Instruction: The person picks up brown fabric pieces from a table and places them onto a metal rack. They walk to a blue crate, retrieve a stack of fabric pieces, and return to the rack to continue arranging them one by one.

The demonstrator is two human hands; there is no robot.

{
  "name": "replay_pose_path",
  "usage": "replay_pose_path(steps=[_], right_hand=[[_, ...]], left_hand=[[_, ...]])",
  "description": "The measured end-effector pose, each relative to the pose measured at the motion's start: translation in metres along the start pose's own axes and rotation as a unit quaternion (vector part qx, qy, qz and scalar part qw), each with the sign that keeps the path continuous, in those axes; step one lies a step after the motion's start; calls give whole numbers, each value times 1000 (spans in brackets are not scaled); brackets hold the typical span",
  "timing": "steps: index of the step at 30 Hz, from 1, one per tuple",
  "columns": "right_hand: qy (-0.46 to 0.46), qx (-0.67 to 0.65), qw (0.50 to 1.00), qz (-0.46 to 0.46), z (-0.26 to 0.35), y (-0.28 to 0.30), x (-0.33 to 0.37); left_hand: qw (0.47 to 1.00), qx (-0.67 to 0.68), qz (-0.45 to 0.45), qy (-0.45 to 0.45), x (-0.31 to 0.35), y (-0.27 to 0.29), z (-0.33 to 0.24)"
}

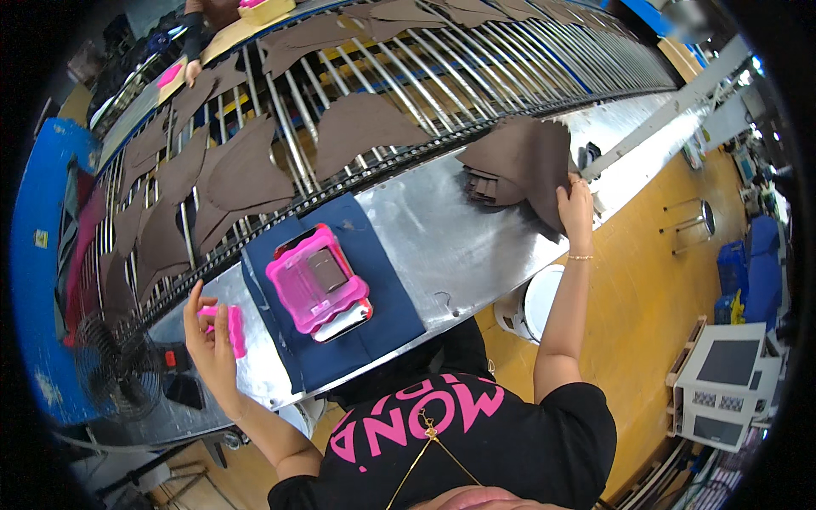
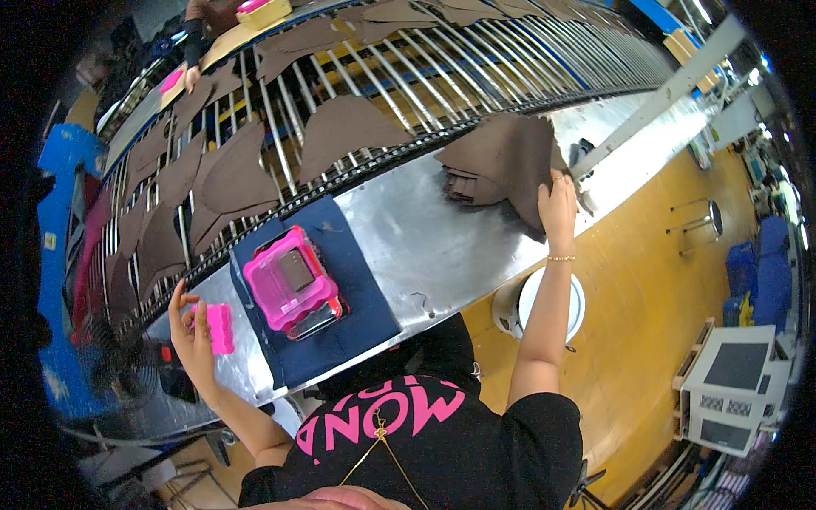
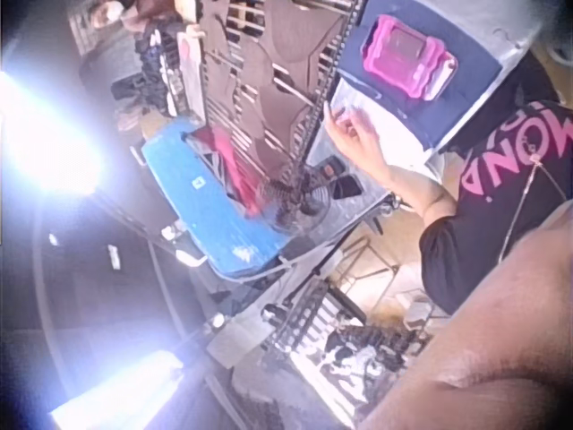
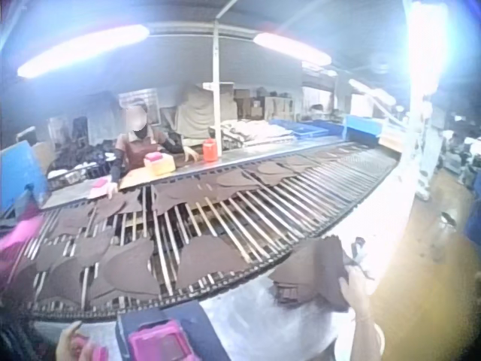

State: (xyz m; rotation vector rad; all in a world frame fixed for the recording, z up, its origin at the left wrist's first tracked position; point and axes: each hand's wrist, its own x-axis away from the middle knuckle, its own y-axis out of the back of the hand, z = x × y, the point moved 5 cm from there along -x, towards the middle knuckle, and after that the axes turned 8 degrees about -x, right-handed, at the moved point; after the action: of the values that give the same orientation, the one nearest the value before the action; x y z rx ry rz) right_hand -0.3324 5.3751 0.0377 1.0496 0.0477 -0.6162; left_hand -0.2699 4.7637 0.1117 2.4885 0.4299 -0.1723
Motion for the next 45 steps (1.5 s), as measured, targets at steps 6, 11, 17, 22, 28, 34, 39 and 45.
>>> replay_pose_path(steps=[6,11,17,22,28,34,39,45], right_hand=[[146,-184,972,-32,143,30,13],[265,-476,837,62,240,4,40],[348,-542,726,241,331,-48,90],[344,-446,711,420,359,-68,114],[349,-419,719,430,351,-86,118],[398,-373,763,346,308,-74,96],[318,-304,838,323,211,-93,83],[173,-238,902,316,139,-43,70]], left_hand=[[999,-17,-13,-35,-10,-12,-17],[984,47,-104,-140,-17,-23,-34],[979,180,-97,-16,-6,26,-6],[976,96,-196,0,16,76,0],[989,-2,-146,-1,25,83,2],[999,-39,5,24,11,32,-6],[966,-185,83,-161,-13,-25,-34],[922,-204,144,-295,-27,-83,-83]])
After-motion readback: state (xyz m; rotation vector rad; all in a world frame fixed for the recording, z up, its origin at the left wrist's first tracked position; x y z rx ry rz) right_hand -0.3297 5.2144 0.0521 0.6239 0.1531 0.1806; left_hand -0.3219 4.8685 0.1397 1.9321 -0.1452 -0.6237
